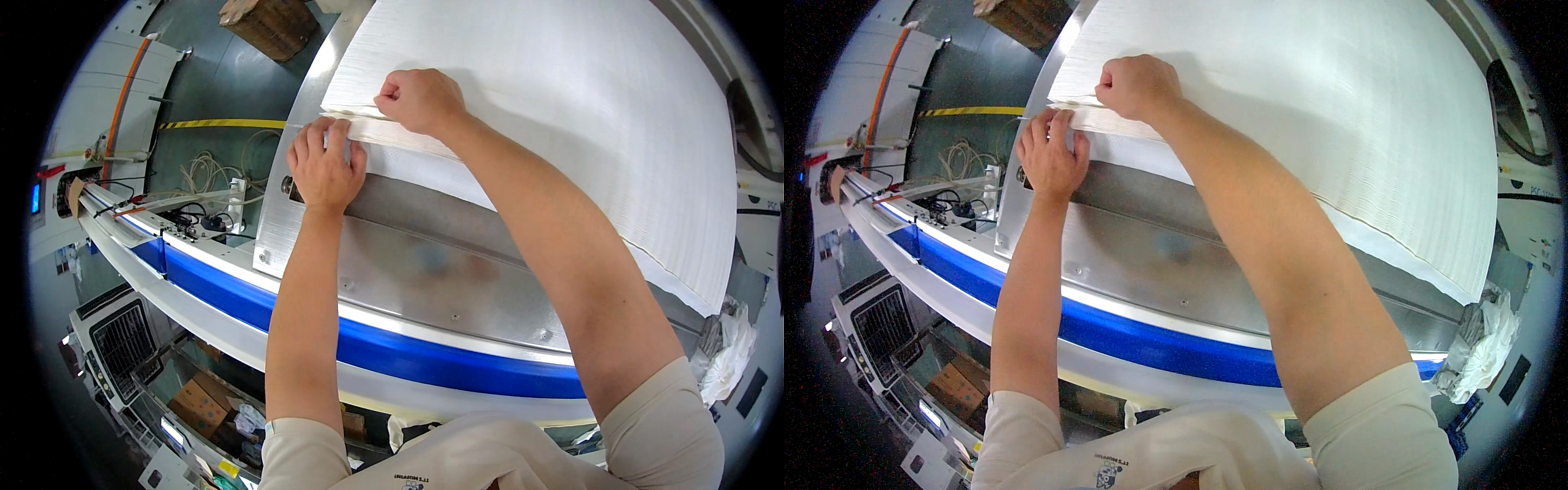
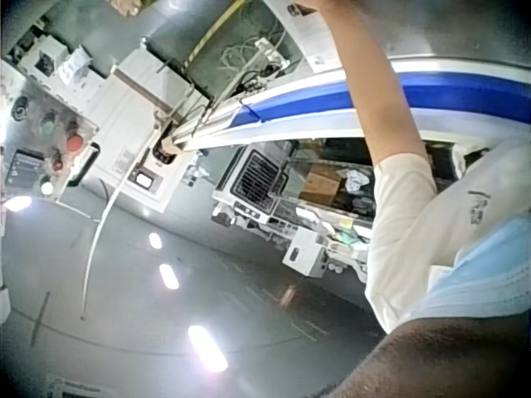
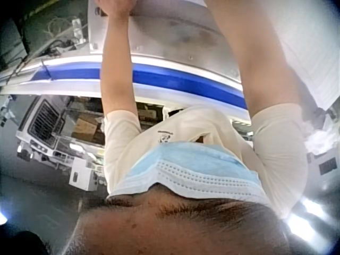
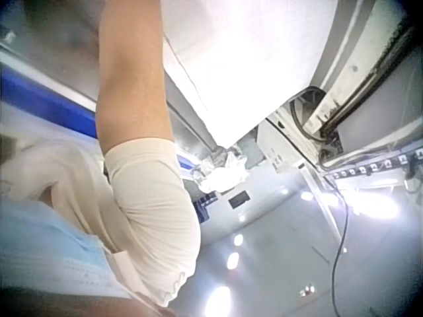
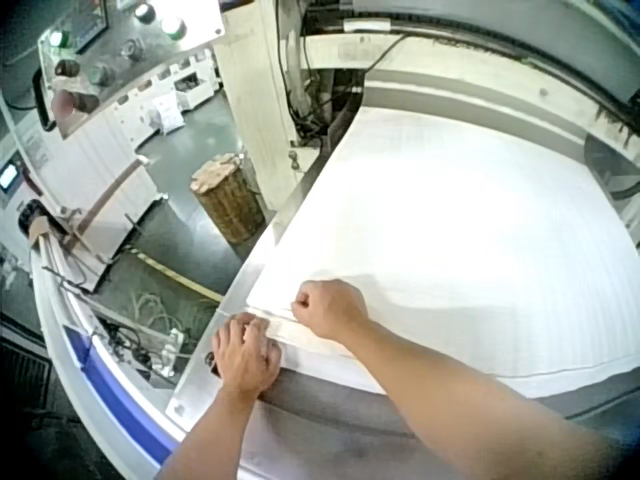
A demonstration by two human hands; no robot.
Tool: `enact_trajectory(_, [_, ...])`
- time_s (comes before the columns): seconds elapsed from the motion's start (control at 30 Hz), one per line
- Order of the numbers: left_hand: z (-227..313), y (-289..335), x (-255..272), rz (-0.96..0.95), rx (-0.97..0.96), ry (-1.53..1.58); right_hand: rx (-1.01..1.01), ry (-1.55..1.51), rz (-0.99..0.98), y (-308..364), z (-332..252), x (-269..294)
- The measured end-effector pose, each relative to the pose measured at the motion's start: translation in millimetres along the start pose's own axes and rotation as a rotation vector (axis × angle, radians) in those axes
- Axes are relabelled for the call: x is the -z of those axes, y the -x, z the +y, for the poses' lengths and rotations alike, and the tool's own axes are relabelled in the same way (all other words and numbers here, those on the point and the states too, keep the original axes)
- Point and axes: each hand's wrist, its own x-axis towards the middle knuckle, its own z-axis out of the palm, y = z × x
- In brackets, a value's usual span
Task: The person repeatedly picks up large white paper sheets from a stack on a metal table and places them onto a blue conveyor belt. The person uses both hands to lift and position the sheets, ensuring they are aligned before moving to the next one.
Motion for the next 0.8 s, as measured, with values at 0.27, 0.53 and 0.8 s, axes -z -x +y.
enact_trajectory(0.27, [-14,-13,31,-0.176,-0.285,0.094,0.113,-0.142,0.074,68,0,23])
enact_trajectory(0.53, [17,-60,60,-0.915,-0.274,-0.242,-0.274,0.467,0.312,273,144,133])
enact_trajectory(0.8, [36,-72,7,-0.890,-0.496,-0.593,-0.774,0.814,0.137,492,359,312])
